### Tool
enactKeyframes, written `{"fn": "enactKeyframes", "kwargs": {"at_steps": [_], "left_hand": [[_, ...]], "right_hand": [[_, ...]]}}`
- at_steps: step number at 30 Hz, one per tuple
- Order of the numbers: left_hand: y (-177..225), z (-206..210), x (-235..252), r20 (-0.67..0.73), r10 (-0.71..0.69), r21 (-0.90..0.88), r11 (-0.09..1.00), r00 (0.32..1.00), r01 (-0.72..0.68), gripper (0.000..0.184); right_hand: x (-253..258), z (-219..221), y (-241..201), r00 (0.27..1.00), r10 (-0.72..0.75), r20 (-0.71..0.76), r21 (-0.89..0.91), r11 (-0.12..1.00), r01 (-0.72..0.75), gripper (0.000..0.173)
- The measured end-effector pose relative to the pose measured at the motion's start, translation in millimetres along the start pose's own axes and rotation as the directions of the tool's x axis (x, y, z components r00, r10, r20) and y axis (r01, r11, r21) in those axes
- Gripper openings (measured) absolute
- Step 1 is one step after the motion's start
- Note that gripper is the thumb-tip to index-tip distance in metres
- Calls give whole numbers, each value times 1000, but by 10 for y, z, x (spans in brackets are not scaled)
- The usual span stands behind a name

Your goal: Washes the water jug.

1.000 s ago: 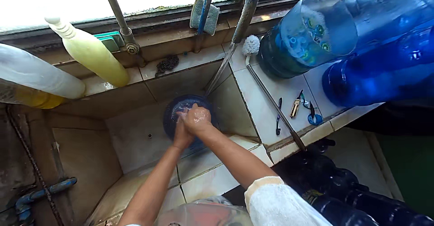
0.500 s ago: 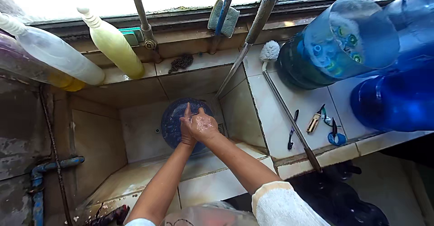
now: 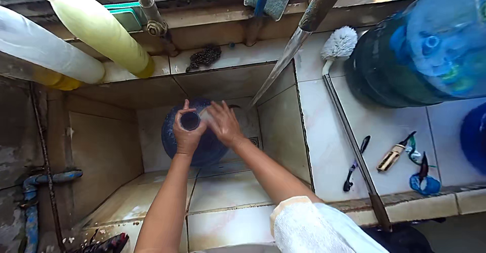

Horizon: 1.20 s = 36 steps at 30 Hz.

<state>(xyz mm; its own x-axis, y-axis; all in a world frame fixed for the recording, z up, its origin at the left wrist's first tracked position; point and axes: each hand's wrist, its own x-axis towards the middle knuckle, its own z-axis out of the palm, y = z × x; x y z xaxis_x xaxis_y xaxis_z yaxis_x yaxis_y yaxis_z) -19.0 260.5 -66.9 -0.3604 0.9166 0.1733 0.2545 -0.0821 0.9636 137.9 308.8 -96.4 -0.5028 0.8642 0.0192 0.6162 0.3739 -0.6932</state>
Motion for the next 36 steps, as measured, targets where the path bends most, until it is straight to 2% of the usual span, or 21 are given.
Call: {"fn": "enactKeyframes", "kwargs": {"at_steps": [2, 4, 7, 9, 11, 13, 15, 16, 17, 19, 20, 21, 23, 24, 26, 29, 31, 32, 34, 35, 36], "left_hand": [[19, -8, -27, 4, -8, -7, 1000, 1000, 8, 54], [33, 41, -58, -101, -53, 30, 998, 993, 56, 55], [21, 265, -20, -403, -66, 128, 984, 913, 128, 63], [91, 408, -11, -426, -49, 178, 974, 904, 136, 62], [196, 489, -57, -272, -34, 159, 984, 962, 80, 55], [293, 393, -44, 23, -27, 26, 999, 999, 27, 50], [325, 140, 110, 374, -12, -150, 986, 927, 74, 53], [294, 29, 178, 464, -9, -208, 971, 886, 119, 58], [237, -44, 191, 447, -26, -263, 952, 894, 159, 62], [125, -34, 106, 134, -168, -313, 928, 977, 202, 69], [81, 44, 77, -89, -258, -299, 928, 962, 222, 69], [48, 116, 81, -290, -331, -266, 929, 898, 256, 71], [9, 120, 91, -481, -393, -208, 920, 784, 333, 71], [-11, 75, 67, -478, -382, -185, 924, 791, 334, 68], [-69, -33, -31, -379, -318, -186, 946, 869, 265, 61], [-154, -350, -212, -70, -209, -256, 949, 975, 185, 54], [-227, -692, -177, 155, -198, -320, 917, 968, 239, 54], [-272, -832, -137, 161, -234, -357, 892, 959, 277, 56], [-341, -959, -101, -95, -385, -414, 854, 918, 316, 63], [-379, -981, -86, -281, -452, -421, 851, 847, 314, 64], [-424, -1018, -74, -449, -508, -417, 847, 735, 331, 63]], "right_hand": [[296, -61, 246, 990, 136, 35, 199, 970, -141, 52], [206, -4, 256, 979, 202, -37, 258, 948, -186, 52], [-397, 219, 6, 987, 22, -162, 152, 988, 3, 51], [-645, 233, -52, 986, -48, -162, 148, 986, 72, 47], [-526, -5, 147, 996, -10, -89, 195, 980, 27, 46], [-153, -398, 440, 997, 72, 23, 325, 943, -76, 46], [163, -667, 664, 988, 134, 78, 443, 883, -154, 49], [219, -717, 703, 987, 140, 84, 446, 880, -163, 52], [183, -730, 631, 988, 139, 59, 434, 888, -151, 53], [-85, -615, 273, 997, 65, -41, 319, 947, -48, 52], [-263, -481, 98, 999, -23, -45, 223, 974, 33, 51], [-417, -330, -59, 992, -123, -29, 157, 980, 126, 47], [-513, -135, -282, 955, -295, 7, 18, 955, 295, 39], [-413, -132, -332, 948, -317, 41, -32, 947, 318, 37], [2, -229, -300, 961, -224, 161, -85, 967, 240, 39], [663, -314, -49, 943, 54, 329, 114, 989, -97, 40], [784, -228, 11, 926, 134, 352, 255, 938, -233, 40], [693, -147, -75, 952, 114, 284, 303, 932, -202, 40], [304, 182, -293, 1000, 11, 25, 361, 932, -19, 43], [93, 442, -297, 998, 1, -69, 363, 932, 24, 47], [-112, 680, -237, 995, 49, -81, 335, 942, -19, 52]]}}
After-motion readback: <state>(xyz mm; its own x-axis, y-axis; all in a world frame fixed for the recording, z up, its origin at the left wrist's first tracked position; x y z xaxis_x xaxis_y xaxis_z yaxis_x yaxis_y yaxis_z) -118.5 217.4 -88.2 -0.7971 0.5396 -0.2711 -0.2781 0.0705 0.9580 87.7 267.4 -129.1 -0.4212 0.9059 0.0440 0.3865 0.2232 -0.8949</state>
